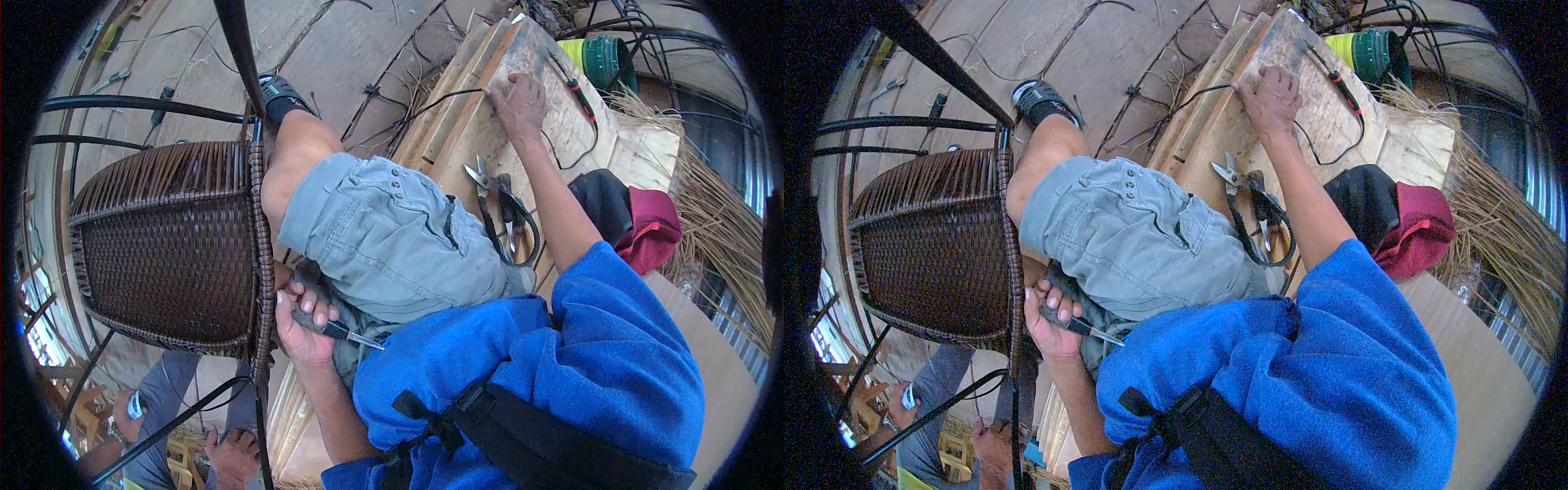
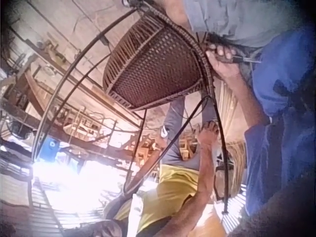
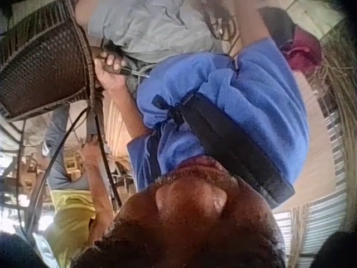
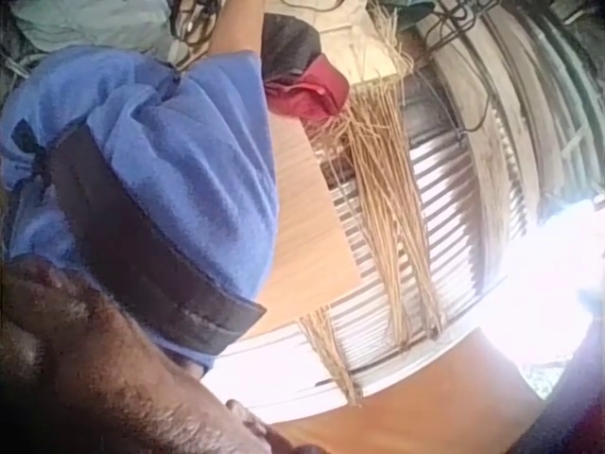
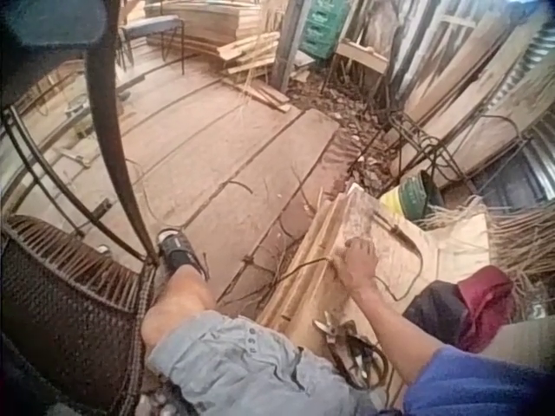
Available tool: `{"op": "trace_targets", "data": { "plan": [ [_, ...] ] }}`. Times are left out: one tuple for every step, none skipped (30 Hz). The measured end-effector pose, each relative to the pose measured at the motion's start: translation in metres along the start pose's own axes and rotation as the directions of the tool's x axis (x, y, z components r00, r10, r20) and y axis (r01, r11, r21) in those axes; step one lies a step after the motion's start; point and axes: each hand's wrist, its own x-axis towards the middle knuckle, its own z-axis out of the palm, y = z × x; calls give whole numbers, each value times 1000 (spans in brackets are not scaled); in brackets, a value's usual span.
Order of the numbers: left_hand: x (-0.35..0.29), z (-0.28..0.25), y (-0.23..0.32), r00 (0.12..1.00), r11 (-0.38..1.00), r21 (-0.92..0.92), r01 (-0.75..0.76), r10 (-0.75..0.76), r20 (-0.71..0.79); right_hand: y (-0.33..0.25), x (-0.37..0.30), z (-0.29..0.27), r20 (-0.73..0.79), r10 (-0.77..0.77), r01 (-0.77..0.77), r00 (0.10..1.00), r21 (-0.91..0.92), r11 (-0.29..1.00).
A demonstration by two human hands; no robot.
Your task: Weaving a chair using plastic strips onto a metal frame.
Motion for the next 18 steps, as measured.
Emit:
{"op": "trace_targets", "data": {
  "plan": [
    [0,0,0,1000,1000,15,2,-2,-23,-1,0,1,23,21,-21,1000,-1,1000],
    [0,0,0,999,1000,30,5,-3,-45,-1,0,1,39,47,-47,998,-3,999],
    [0,0,0,998,999,39,0,2,-63,0,1,1,51,58,-59,997,8,998],
    [0,0,0,998,999,45,4,-1,-68,3,2,1,24,63,-64,998,37,997],
    [0,0,0,998,999,45,2,1,-69,6,3,0,-6,54,-54,998,77,996],
    [0,0,0,997,999,44,-1,4,-71,10,4,-1,-35,48,-43,998,121,992],
    [0,-1,0,999,999,34,1,1,-50,14,4,-1,-59,10,0,998,155,988],
    [1,-1,0,1000,1000,21,2,-1,-27,19,3,-2,-85,-26,42,996,191,981],
    [1,-1,0,1000,1000,9,1,-1,-2,23,3,-2,-107,-41,65,993,225,972],
    [2,-1,0,1000,1000,13,2,-2,-5,26,3,-2,-103,-112,136,988,259,956],
    [2,-1,0,1000,1000,18,1,-1,-8,28,2,-1,-93,-163,184,982,293,938],
    [1,-1,0,1000,1000,23,-1,1,-11,29,1,0,-63,-199,208,978,321,924],
    [1,-1,0,1000,1000,17,1,-1,-16,28,2,1,-63,-226,234,972,326,916],
    [1,0,0,1000,1000,11,4,-4,-22,27,2,3,-37,-237,236,971,325,916],
    [1,1,0,1000,1000,6,8,-7,-30,25,3,4,-17,-251,243,968,324,914],
    [1,1,0,1000,1000,7,6,-6,-30,23,4,5,0,-247,235,969,315,920],
    [0,2,0,1000,1000,9,3,-3,-29,20,5,7,9,-247,233,969,306,923],
    [0,3,0,1000,1000,11,1,-1,-28,18,7,8,23,-242,224,970,293,929]
  ]
}}
